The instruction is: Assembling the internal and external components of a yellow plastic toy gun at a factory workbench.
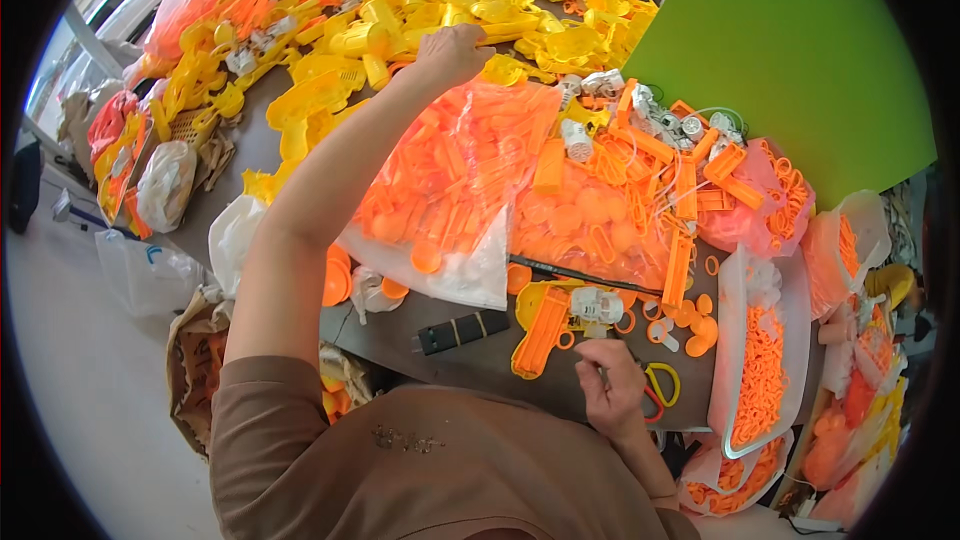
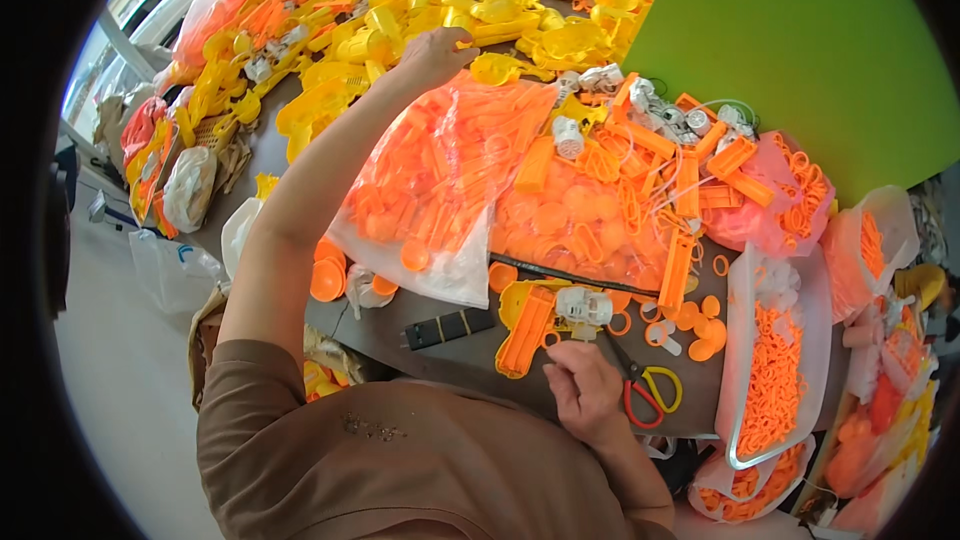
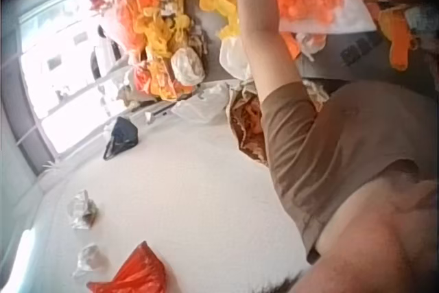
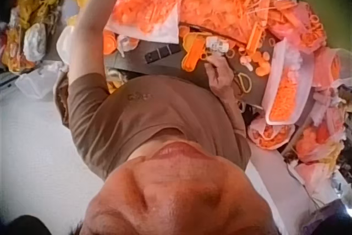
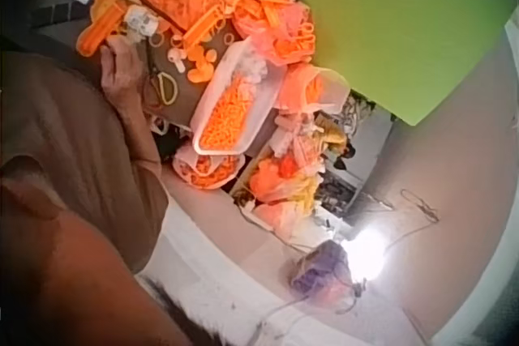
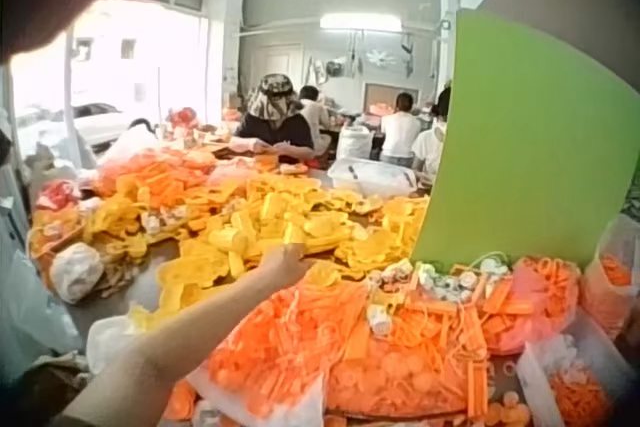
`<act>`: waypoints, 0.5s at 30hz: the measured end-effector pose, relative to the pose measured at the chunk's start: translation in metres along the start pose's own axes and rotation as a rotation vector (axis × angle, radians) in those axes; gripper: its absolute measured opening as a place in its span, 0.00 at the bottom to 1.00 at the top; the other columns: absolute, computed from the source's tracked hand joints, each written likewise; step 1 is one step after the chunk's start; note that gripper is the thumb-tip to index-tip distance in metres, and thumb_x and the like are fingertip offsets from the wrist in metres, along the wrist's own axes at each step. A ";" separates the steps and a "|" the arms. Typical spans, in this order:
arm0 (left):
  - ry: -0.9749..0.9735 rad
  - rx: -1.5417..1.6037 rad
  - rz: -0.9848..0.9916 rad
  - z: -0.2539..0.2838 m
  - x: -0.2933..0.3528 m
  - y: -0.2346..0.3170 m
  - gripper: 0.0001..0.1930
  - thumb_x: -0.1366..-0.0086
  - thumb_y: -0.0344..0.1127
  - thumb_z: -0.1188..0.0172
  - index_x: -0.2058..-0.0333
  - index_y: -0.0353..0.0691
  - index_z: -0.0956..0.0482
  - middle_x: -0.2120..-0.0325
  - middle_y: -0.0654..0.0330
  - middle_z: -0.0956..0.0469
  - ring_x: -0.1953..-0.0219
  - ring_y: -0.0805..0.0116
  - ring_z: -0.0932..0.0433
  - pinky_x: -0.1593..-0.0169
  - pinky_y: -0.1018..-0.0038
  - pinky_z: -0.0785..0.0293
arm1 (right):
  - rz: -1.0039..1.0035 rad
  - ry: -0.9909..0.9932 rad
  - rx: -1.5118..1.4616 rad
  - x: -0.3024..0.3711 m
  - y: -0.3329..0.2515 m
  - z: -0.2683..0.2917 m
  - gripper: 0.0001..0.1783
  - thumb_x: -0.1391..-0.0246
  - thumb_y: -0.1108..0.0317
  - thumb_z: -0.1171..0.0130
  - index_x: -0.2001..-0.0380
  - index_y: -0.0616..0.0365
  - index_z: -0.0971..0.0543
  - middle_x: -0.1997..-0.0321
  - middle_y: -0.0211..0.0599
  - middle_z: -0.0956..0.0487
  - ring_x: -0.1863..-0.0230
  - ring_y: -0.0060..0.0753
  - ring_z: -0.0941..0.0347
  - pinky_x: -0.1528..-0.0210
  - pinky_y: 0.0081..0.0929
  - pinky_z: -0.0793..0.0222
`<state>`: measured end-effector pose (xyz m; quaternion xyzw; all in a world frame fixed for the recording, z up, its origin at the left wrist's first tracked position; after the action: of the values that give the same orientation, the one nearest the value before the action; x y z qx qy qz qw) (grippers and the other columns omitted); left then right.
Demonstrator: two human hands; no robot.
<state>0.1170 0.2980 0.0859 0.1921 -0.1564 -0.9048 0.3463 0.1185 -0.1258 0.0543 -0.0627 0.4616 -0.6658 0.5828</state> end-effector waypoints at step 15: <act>0.381 -0.221 -0.030 0.019 -0.035 -0.018 0.11 0.45 0.39 0.47 0.67 0.46 0.18 0.70 0.52 0.20 0.67 0.53 0.21 0.61 0.63 0.25 | -0.146 0.115 -0.097 0.005 0.028 0.009 0.08 0.51 0.82 0.46 0.66 0.65 0.27 0.69 0.39 0.26 0.73 0.27 0.31 0.70 0.20 0.35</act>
<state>0.1221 0.3373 0.1039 0.3226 0.0150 -0.8689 0.3750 0.1427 -0.1317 0.0373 -0.0864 0.5202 -0.6859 0.5015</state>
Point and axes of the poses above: each hand's wrist, its own x-axis away from the middle knuckle, its own z-axis out of the back of the hand, y = z × x, the point moved 1 cm from there along -x, towards the middle knuckle
